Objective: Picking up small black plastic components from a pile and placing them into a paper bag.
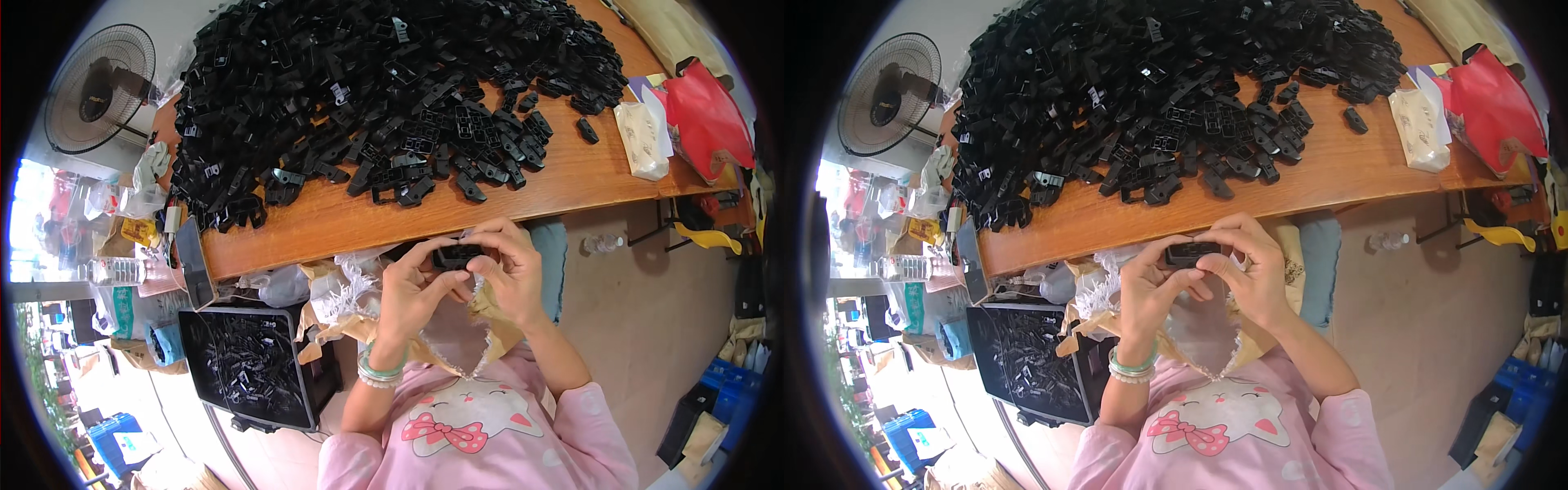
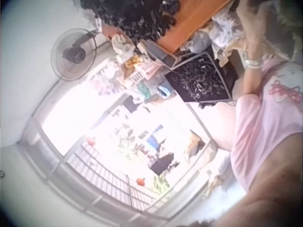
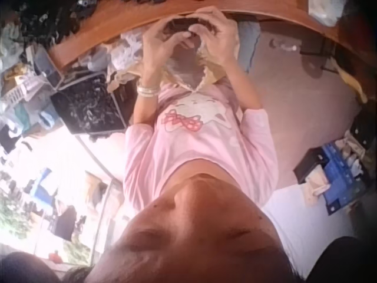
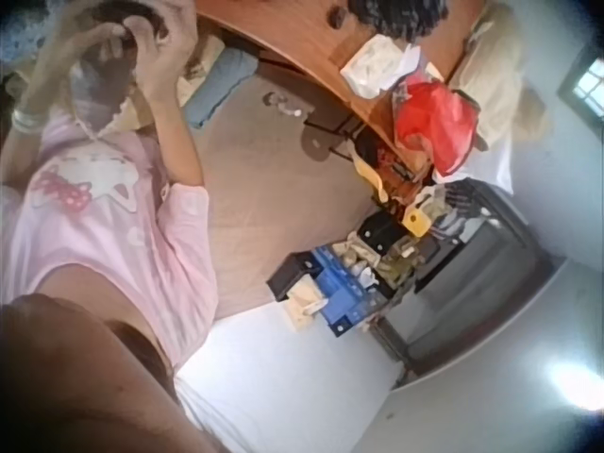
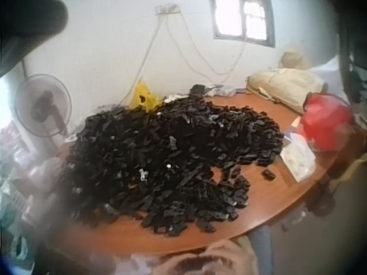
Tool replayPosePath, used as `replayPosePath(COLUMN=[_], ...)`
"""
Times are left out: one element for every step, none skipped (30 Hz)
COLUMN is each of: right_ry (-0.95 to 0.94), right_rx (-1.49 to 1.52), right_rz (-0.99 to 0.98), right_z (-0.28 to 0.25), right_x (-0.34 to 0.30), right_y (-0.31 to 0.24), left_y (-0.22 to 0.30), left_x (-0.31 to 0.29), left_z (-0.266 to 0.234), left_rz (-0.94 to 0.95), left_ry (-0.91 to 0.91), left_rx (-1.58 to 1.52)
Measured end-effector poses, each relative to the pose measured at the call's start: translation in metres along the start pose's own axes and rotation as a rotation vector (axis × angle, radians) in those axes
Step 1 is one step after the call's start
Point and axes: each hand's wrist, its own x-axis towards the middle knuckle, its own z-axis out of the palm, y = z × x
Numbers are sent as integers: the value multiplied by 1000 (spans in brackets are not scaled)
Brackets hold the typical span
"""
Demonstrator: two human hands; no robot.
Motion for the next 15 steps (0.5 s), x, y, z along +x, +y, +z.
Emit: replayPosePath(right_ry=[21, 27, 34, 41, 17, -6, -30, -61, -92, -122, -80, -37, 6, 3, 0], right_rx=[-3, -3, -3, -4, -72, -140, -208, -137, -66, 4, 103, 202, 300, 310, 321], right_rz=[-20, -32, -45, -58, -84, -111, -138, -109, -80, -50, 17, 86, 154, 158, 161], right_z=[1, 2, 3, 3, 3, 4, 4, 5, 5, 6, 9, 13, 15, 15, 14], right_x=[-2, -2, -2, -2, -1, 1, 2, 1, 1, 0, -2, -5, -6, -7, -9], right_y=[3, 2, 1, -1, -4, -9, -11, -11, -12, -12, -13, -14, -15, -12, -9], left_y=[1, 1, 2, 2, 2, 2, 2, 3, 4, 7, 9, 6, 2, -3, -6], left_x=[0, -1, -1, -1, -2, -2, -3, -4, -4, -5, -6, -6, -3, -2, -2], left_z=[1, 1, 0, -1, -2, -3, -4, -3, -3, -3, -4, -2, 2, 5, 6], left_rz=[0, 1, 2, 2, 2, 35, 69, 102, 153, 204, 255, 352, 449, 545, 551], left_ry=[-10, -17, -18, -19, -21, 0, 21, 38, 35, 32, 34, 69, 103, 134, 134], left_rx=[-12, -23, -2, 18, 38, 94, 149, 202, 332, 461, 593, 554, 513, 471, 496])
